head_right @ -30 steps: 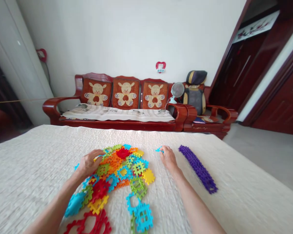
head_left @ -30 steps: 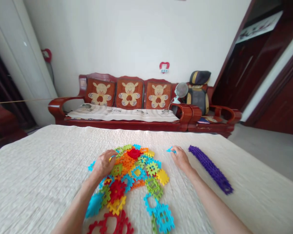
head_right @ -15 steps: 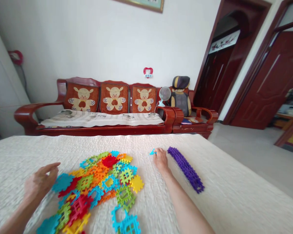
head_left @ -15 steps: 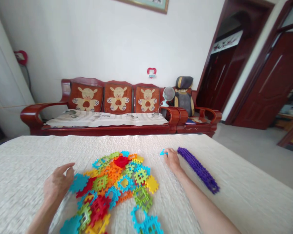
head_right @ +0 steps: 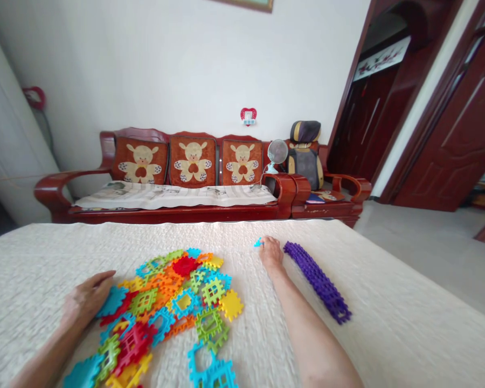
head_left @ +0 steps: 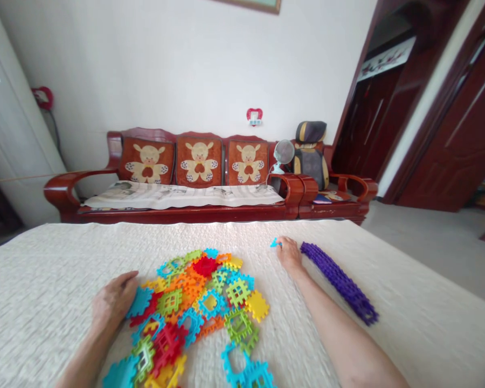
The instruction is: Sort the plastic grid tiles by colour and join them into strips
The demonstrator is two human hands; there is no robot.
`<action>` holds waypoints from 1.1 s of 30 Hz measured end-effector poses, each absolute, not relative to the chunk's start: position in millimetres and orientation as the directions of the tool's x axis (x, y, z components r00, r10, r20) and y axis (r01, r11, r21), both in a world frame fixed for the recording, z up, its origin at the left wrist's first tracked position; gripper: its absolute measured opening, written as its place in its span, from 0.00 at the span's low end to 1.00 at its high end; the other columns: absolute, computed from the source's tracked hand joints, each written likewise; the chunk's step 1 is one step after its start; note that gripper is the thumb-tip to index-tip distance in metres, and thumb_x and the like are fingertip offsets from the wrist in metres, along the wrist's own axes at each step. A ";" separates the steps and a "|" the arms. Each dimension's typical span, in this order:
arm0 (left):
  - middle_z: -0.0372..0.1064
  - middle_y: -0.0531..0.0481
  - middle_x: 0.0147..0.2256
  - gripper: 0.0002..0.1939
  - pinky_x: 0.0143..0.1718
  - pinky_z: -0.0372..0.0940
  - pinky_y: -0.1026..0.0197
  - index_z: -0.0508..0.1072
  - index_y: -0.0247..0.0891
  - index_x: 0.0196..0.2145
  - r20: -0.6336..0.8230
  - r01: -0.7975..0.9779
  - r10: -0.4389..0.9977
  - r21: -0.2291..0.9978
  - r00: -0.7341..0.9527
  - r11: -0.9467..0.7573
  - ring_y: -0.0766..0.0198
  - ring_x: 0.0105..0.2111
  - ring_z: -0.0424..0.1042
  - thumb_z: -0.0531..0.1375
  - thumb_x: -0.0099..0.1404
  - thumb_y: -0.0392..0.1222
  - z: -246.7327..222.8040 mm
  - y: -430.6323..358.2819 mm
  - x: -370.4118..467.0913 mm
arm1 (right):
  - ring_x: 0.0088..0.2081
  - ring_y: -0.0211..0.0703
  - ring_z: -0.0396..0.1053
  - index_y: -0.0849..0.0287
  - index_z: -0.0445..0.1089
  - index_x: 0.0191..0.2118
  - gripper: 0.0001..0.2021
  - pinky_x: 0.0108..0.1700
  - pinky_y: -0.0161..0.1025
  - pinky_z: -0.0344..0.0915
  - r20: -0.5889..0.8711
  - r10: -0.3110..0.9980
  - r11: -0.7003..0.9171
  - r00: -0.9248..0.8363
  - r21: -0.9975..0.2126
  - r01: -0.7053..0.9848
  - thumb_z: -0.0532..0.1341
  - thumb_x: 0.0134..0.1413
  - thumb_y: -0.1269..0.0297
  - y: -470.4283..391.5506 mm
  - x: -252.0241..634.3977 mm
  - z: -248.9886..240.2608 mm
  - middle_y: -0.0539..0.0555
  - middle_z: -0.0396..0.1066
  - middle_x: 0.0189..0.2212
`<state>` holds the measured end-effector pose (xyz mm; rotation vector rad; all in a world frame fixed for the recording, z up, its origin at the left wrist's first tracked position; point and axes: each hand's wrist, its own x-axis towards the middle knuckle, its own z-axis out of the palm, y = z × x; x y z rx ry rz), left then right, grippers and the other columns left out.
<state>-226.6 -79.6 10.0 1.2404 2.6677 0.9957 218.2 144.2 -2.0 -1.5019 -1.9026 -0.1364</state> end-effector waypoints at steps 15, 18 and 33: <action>0.74 0.49 0.43 0.22 0.46 0.65 0.60 0.75 0.39 0.42 0.307 0.693 0.873 0.719 -0.380 0.049 0.58 0.44 0.71 0.51 0.60 0.54 21.9 -72.1 -178.8 | 0.49 0.43 0.66 0.56 0.67 0.45 0.15 0.53 0.45 0.60 0.549 0.710 0.704 -0.441 -0.570 0.424 0.54 0.50 0.65 91.7 143.6 32.5 0.55 0.69 0.46; 0.68 0.46 0.50 0.21 0.53 0.60 0.58 0.74 0.39 0.43 0.398 0.772 0.903 0.621 -0.161 -0.136 0.58 0.51 0.66 0.50 0.62 0.53 31.3 -74.5 -168.7 | 0.54 0.43 0.61 0.55 0.70 0.43 0.14 0.57 0.45 0.56 0.523 0.569 0.806 -0.635 -0.506 0.306 0.55 0.50 0.67 65.8 112.8 45.2 0.55 0.65 0.51; 0.66 0.46 0.53 0.18 0.55 0.56 0.55 0.74 0.44 0.44 0.287 0.839 0.948 0.476 0.137 -0.265 0.57 0.53 0.64 0.55 0.60 0.51 42.9 -79.9 -154.1 | 0.52 0.43 0.63 0.56 0.71 0.40 0.19 0.56 0.45 0.56 0.379 0.597 0.769 -0.707 -0.521 0.370 0.54 0.42 0.78 83.9 133.3 20.1 0.55 0.66 0.49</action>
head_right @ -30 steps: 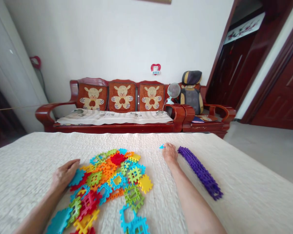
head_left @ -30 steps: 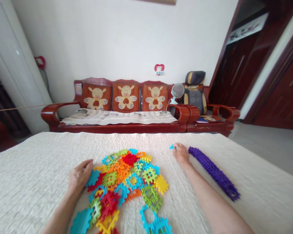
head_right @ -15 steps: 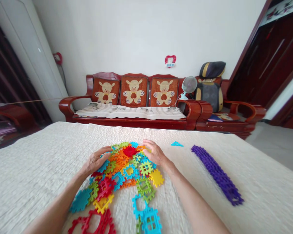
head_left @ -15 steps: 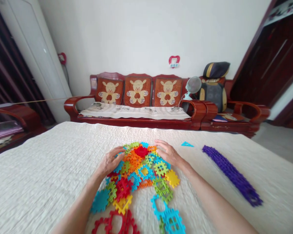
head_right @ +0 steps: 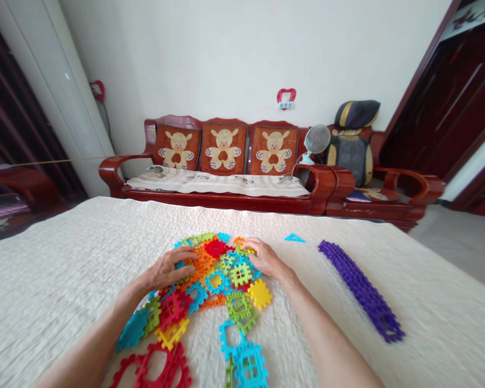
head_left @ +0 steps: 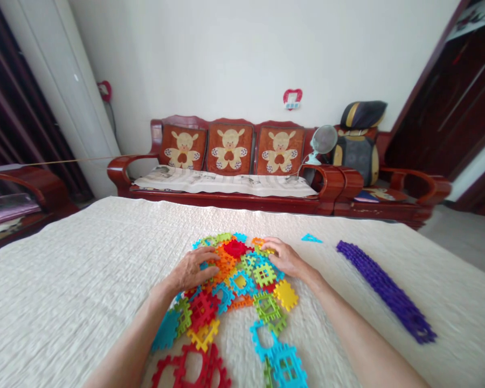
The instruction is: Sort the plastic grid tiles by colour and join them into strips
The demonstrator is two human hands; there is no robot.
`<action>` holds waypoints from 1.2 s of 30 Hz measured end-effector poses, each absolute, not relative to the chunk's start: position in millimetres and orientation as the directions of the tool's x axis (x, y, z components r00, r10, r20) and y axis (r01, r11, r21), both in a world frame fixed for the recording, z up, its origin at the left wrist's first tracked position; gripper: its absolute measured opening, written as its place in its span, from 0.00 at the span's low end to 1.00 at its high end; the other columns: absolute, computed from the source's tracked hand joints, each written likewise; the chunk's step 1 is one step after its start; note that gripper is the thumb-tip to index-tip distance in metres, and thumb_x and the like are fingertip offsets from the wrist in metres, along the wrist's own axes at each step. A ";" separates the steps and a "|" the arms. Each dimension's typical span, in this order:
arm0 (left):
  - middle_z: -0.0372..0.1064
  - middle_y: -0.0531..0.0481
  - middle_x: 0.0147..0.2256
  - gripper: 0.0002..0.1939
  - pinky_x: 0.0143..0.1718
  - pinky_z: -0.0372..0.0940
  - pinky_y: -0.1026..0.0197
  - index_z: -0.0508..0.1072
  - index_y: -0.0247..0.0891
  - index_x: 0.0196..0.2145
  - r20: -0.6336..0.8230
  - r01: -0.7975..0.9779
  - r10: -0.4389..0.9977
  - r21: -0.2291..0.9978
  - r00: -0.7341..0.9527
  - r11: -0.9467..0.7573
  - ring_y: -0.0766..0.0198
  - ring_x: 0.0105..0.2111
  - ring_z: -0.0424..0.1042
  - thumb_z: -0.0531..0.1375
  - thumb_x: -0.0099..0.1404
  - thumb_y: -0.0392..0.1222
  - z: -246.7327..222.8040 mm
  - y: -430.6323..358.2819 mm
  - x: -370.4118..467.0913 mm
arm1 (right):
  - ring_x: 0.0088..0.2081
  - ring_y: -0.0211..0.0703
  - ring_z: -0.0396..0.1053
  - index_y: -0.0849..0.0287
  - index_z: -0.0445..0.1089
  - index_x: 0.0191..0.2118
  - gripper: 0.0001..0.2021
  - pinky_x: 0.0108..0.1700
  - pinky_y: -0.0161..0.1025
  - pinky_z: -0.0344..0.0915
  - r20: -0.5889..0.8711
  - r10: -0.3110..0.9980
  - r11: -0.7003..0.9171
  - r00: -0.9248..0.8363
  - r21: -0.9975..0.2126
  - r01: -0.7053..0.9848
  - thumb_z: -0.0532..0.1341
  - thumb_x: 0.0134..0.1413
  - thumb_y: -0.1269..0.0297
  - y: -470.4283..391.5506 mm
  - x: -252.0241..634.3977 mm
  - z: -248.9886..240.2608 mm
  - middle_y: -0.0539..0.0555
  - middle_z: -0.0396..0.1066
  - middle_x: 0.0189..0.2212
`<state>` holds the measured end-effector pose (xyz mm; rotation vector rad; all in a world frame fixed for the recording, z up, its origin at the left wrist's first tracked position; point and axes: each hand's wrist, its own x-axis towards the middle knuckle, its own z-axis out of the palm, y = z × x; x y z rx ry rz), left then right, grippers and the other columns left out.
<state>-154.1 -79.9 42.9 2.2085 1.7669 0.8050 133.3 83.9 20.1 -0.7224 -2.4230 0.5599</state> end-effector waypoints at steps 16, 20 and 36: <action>0.65 0.45 0.53 0.19 0.56 0.55 0.55 0.74 0.43 0.45 0.275 0.841 0.952 0.475 0.137 -0.258 0.57 0.53 0.63 0.54 0.60 0.52 39.4 -77.8 -155.0 | 0.40 0.42 0.70 0.59 0.71 0.37 0.13 0.40 0.39 0.67 0.123 0.819 0.325 -0.560 -0.905 0.275 0.55 0.44 0.67 65.4 124.0 51.9 0.53 0.74 0.36; 0.66 0.46 0.52 0.19 0.56 0.55 0.55 0.74 0.43 0.44 0.265 0.819 0.957 0.519 0.121 -0.247 0.57 0.52 0.64 0.55 0.59 0.52 44.6 -81.2 -154.9 | 0.35 0.40 0.71 0.58 0.74 0.33 0.14 0.39 0.37 0.66 0.050 0.721 0.469 -0.691 -0.769 0.433 0.53 0.41 0.70 73.3 131.6 42.9 0.50 0.75 0.32; 0.74 0.47 0.42 0.19 0.49 0.62 0.58 0.77 0.40 0.38 0.285 0.586 0.952 0.792 -0.110 -0.169 0.57 0.44 0.70 0.57 0.56 0.54 38.9 -80.9 -172.6 | 0.46 0.44 0.66 0.54 0.70 0.44 0.18 0.49 0.41 0.60 0.222 0.207 0.902 -0.953 -0.421 0.098 0.63 0.42 0.66 -5.4 88.0 69.6 0.54 0.69 0.45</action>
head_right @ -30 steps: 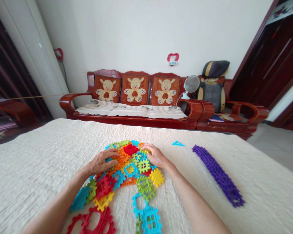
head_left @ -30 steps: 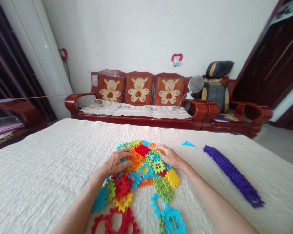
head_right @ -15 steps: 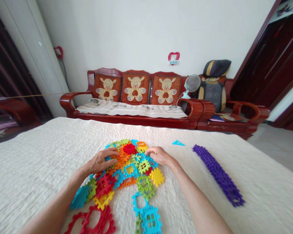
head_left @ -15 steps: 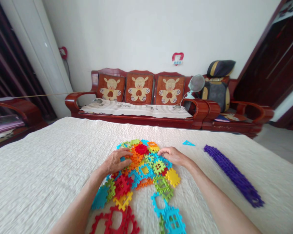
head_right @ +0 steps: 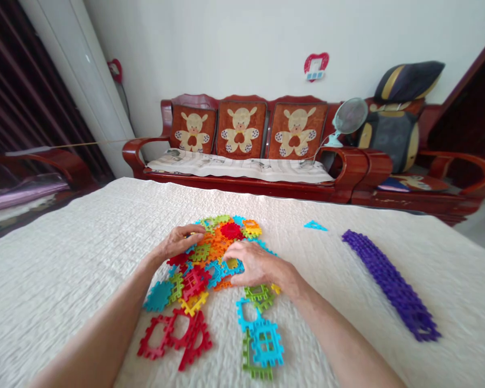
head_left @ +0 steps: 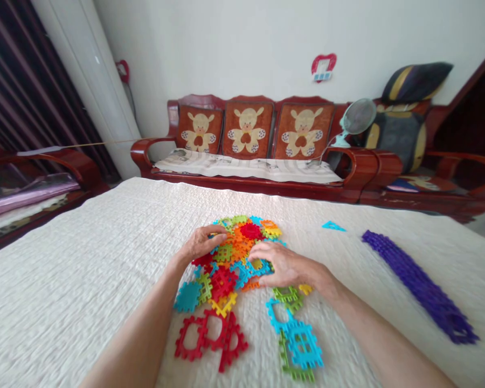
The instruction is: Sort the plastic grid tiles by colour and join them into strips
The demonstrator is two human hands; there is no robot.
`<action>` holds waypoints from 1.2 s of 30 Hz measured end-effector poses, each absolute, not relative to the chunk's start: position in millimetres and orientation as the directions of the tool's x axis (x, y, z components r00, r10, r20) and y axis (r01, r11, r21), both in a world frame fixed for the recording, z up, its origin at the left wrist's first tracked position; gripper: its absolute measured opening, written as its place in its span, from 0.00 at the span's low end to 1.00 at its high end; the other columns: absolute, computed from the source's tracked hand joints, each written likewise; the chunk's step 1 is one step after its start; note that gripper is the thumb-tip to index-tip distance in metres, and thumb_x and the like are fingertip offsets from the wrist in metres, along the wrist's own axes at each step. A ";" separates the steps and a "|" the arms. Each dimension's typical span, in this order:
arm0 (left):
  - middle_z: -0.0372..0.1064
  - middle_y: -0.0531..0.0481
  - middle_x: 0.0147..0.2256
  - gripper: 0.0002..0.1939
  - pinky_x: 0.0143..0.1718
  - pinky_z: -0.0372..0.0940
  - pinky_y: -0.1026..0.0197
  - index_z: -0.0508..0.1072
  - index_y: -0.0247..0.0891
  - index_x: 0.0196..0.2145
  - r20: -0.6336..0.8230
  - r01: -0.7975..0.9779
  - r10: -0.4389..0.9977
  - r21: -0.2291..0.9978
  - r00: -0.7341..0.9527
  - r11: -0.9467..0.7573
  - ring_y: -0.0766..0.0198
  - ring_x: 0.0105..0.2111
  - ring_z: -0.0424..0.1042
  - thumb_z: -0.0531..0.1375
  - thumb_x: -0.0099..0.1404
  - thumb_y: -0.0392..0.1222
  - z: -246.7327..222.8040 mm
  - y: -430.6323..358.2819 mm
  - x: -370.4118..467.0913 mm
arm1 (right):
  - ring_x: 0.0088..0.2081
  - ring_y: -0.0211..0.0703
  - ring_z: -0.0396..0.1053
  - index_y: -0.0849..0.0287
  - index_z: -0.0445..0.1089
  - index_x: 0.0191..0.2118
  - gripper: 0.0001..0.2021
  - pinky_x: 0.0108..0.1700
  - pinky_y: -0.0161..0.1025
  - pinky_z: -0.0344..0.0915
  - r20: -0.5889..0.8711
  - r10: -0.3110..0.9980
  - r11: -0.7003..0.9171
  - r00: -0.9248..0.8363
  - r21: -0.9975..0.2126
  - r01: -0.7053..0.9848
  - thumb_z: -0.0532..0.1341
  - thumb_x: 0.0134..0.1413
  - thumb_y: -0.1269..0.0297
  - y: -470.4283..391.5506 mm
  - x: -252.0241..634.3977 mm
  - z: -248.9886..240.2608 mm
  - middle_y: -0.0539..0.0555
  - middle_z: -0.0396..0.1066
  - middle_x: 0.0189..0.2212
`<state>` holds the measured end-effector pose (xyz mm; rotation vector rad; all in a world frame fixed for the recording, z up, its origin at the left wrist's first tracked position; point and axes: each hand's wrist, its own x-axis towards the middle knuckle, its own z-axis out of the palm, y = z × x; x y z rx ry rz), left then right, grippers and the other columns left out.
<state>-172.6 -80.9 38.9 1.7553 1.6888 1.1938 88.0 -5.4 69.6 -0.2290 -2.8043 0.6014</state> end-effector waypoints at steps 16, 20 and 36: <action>0.74 0.47 0.33 0.23 0.31 0.64 0.64 0.76 0.34 0.39 0.236 0.503 0.942 0.860 -0.238 -0.088 0.62 0.31 0.70 0.58 0.53 0.55 32.7 -80.4 -177.6 | 0.50 0.43 0.63 0.54 0.68 0.44 0.24 0.53 0.42 0.58 0.317 0.356 0.886 -0.879 -0.413 0.211 0.54 0.38 0.78 26.1 106.1 71.9 0.53 0.66 0.48; 0.73 0.47 0.29 0.25 0.26 0.62 0.65 0.76 0.32 0.39 0.207 0.447 0.922 0.894 -0.328 -0.042 0.65 0.26 0.68 0.59 0.52 0.55 34.4 -80.4 -177.0 | 0.45 0.43 0.65 0.54 0.71 0.28 0.07 0.49 0.44 0.58 0.276 0.311 0.914 -0.909 -0.350 0.206 0.58 0.42 0.72 9.6 104.8 81.6 0.51 0.68 0.42; 0.75 0.47 0.32 0.22 0.31 0.64 0.64 0.78 0.34 0.34 0.208 0.381 0.807 0.924 -0.552 0.023 0.61 0.31 0.71 0.59 0.50 0.54 10.3 -70.6 -194.0 | 0.40 0.45 0.60 0.59 0.64 0.29 0.09 0.44 0.43 0.55 0.164 0.446 0.891 -0.880 -0.172 0.419 0.64 0.39 0.65 -12.3 96.0 67.2 0.52 0.64 0.33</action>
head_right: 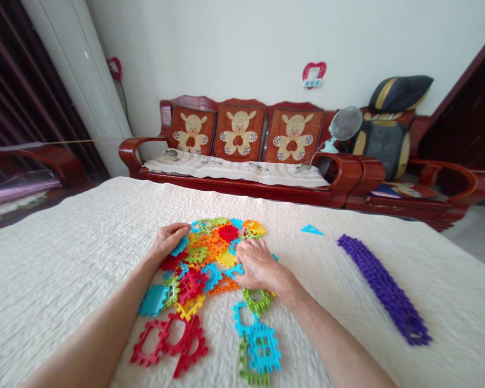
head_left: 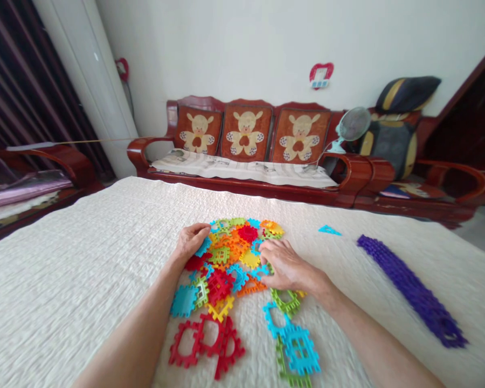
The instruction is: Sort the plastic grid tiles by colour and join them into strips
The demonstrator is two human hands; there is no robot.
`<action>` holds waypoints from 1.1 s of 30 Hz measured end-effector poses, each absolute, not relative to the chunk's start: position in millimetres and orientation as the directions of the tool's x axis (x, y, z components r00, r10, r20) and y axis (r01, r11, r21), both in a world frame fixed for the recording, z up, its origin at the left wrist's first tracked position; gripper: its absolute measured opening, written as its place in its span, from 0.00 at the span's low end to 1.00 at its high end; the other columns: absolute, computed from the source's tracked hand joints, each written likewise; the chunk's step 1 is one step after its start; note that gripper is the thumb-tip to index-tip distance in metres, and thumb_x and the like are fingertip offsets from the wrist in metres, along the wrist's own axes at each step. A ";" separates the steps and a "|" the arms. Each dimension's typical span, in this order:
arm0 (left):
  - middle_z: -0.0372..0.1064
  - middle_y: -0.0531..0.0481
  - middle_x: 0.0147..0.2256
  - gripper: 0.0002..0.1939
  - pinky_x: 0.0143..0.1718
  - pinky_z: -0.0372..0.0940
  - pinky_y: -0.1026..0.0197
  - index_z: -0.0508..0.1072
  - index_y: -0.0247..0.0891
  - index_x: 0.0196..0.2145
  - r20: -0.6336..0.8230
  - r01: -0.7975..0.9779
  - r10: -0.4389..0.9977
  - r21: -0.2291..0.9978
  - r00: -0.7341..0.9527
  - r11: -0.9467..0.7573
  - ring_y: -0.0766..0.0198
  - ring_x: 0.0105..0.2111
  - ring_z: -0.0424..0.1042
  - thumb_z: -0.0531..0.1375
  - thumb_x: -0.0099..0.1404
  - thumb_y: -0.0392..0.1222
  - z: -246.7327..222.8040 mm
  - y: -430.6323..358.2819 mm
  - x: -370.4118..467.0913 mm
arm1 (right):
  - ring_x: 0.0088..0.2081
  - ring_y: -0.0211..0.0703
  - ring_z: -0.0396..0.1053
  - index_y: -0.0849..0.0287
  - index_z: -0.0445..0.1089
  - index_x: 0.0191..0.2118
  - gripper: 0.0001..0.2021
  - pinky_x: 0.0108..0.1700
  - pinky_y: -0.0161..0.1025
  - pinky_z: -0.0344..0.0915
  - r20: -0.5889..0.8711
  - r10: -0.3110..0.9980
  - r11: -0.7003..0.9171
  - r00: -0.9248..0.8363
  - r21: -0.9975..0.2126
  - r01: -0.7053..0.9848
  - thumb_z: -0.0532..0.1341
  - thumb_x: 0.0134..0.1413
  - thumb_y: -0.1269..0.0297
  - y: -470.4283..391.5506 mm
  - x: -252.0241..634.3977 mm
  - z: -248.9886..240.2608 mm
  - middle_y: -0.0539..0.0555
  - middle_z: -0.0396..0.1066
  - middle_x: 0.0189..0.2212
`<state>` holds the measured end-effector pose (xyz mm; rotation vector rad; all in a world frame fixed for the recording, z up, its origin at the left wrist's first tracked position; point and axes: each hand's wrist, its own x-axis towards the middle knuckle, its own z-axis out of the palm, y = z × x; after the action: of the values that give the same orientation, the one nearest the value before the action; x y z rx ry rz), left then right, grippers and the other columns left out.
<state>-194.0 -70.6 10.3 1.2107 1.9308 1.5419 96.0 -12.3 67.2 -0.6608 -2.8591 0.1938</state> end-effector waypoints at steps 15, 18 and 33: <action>0.75 0.48 0.31 0.21 0.33 0.64 0.64 0.78 0.35 0.33 0.250 0.412 0.804 0.911 -0.539 -0.007 0.61 0.31 0.71 0.59 0.50 0.54 5.1 -70.1 -195.7 | 0.24 0.36 0.63 0.60 0.68 0.29 0.07 0.29 0.33 0.59 0.090 0.868 0.422 -0.488 -0.651 0.631 0.55 0.45 0.64 93.3 174.6 65.2 0.48 0.68 0.22; 0.75 0.48 0.30 0.21 0.31 0.64 0.65 0.78 0.35 0.34 0.219 0.402 0.813 0.915 -0.540 0.021 0.61 0.30 0.71 0.59 0.50 0.54 7.6 -71.1 -194.2 | 0.30 0.39 0.66 0.60 0.70 0.32 0.11 0.33 0.34 0.61 0.125 0.847 0.503 -0.516 -0.499 0.706 0.52 0.45 0.68 111.2 185.8 41.8 0.51 0.71 0.27; 0.76 0.51 0.32 0.21 0.34 0.67 0.65 0.78 0.39 0.34 0.209 0.482 0.826 0.872 -0.524 0.085 0.58 0.34 0.73 0.60 0.49 0.57 9.9 -72.6 -197.9 | 0.40 0.41 0.66 0.59 0.70 0.40 0.20 0.44 0.34 0.61 0.171 0.819 0.571 -0.547 -0.326 0.753 0.56 0.37 0.78 109.0 190.3 37.0 0.54 0.69 0.38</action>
<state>-197.9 -72.6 9.9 1.2955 2.0315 1.4162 190.3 109.0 37.0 -1.2914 -2.5031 0.3092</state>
